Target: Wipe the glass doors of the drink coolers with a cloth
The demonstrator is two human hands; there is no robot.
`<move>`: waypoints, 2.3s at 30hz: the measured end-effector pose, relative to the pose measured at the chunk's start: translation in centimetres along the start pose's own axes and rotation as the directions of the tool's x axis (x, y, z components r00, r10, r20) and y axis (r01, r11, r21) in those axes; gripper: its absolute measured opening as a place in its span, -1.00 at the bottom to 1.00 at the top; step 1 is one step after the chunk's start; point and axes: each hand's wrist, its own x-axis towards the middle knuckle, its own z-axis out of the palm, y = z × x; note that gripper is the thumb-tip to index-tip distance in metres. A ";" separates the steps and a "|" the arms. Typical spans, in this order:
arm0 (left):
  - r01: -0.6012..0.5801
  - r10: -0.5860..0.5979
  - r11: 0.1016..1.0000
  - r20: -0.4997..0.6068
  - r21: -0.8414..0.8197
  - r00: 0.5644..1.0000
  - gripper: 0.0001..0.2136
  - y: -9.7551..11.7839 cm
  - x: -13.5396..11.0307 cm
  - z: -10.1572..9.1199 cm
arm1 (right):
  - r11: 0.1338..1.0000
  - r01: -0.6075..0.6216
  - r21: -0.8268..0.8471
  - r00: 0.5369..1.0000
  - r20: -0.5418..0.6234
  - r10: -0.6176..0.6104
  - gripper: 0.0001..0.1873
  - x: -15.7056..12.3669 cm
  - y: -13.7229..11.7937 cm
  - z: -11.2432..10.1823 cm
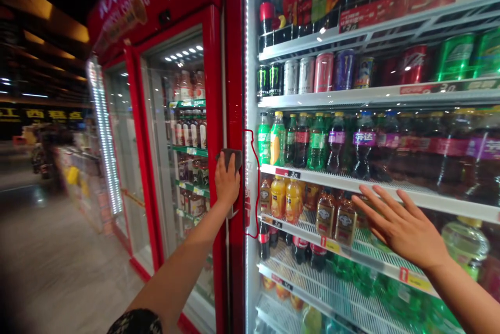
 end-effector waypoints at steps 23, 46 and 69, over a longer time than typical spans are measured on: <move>-0.044 0.043 0.997 0.015 0.070 0.999 -0.48 -3.7 -19.6 6.6 | 0.992 -0.123 0.041 0.991 0.055 0.121 -0.42 0.3 -1.3 -1.5; 0.011 -0.011 1.000 -0.017 -0.002 1.000 -0.39 0.3 0.0 1.2 | 0.993 -0.090 0.074 0.996 0.019 0.089 -0.41 0.1 -0.8 -0.6; 0.003 -0.009 0.990 -0.041 -0.139 0.999 -0.37 7.5 -1.6 3.7 | 0.995 -0.096 0.040 0.995 0.019 0.095 -0.41 0.0 -0.8 -0.6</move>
